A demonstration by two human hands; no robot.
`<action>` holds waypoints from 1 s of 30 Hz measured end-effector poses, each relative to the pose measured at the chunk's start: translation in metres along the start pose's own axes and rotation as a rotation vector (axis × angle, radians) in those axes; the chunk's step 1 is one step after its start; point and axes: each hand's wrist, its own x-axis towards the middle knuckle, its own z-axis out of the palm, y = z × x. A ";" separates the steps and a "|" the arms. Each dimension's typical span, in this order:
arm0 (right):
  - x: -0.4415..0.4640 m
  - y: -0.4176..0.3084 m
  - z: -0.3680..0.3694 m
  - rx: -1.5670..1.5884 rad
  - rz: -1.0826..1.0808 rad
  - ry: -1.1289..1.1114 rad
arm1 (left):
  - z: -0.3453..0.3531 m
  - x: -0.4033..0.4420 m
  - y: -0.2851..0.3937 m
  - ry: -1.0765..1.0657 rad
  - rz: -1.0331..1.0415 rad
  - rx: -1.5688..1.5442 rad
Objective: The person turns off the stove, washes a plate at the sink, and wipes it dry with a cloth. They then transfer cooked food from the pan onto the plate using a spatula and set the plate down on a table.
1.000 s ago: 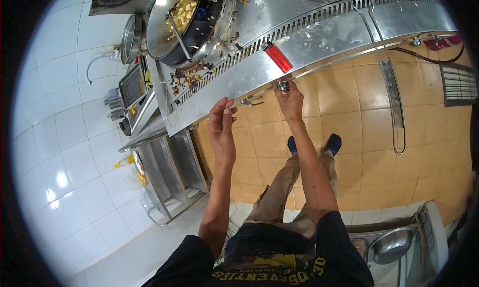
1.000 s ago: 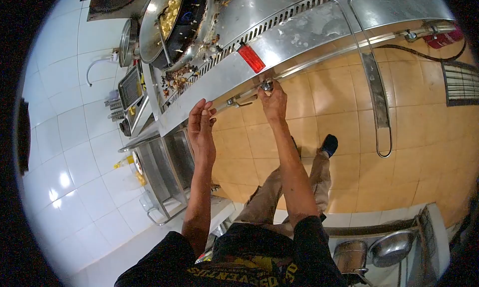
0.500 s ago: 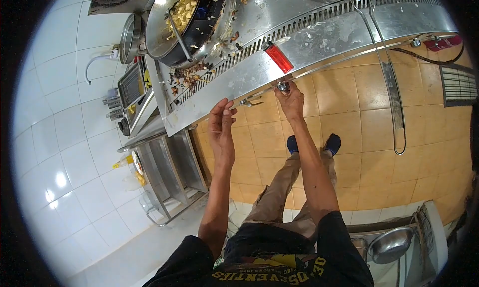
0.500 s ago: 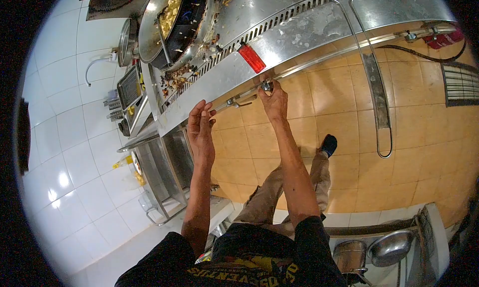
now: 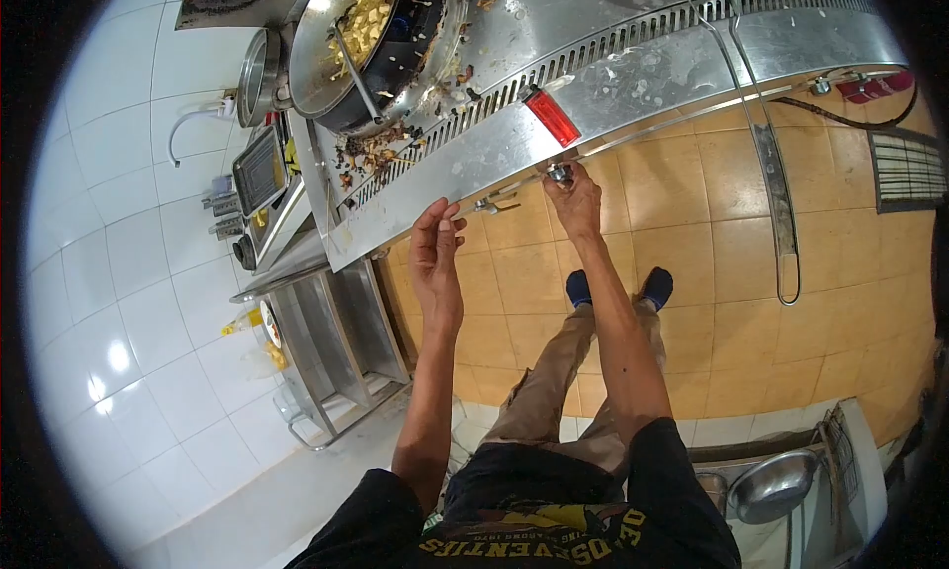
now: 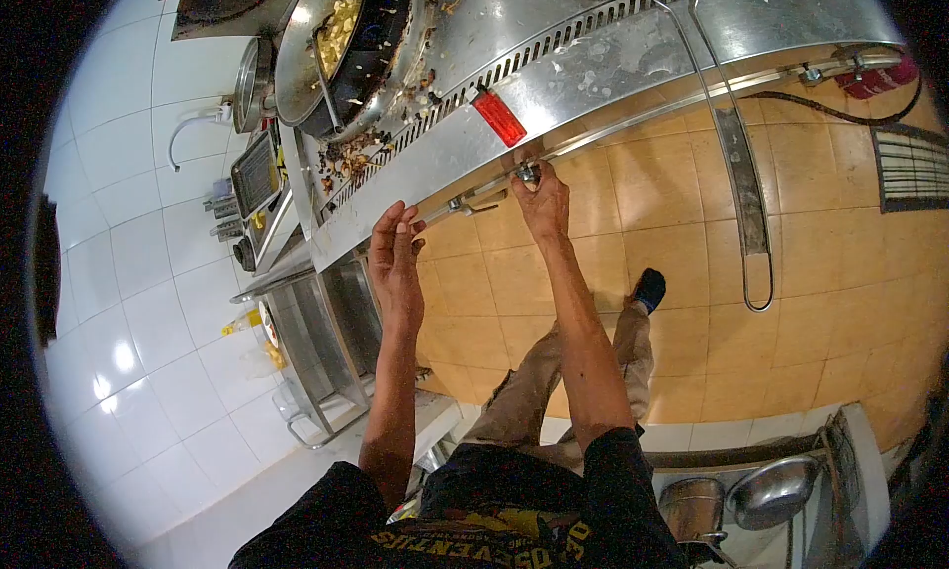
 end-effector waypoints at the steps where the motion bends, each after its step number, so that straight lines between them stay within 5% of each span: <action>1: 0.001 0.002 0.001 0.001 -0.006 0.004 | 0.000 0.000 0.001 0.002 0.000 0.006; 16: -0.033 0.011 -0.014 -0.153 0.009 0.091 | -0.018 -0.014 0.018 -0.020 0.025 -0.041; 30: -0.190 -0.107 -0.043 -0.400 -0.039 -0.606 | -0.164 -0.145 0.037 0.384 -0.029 -0.325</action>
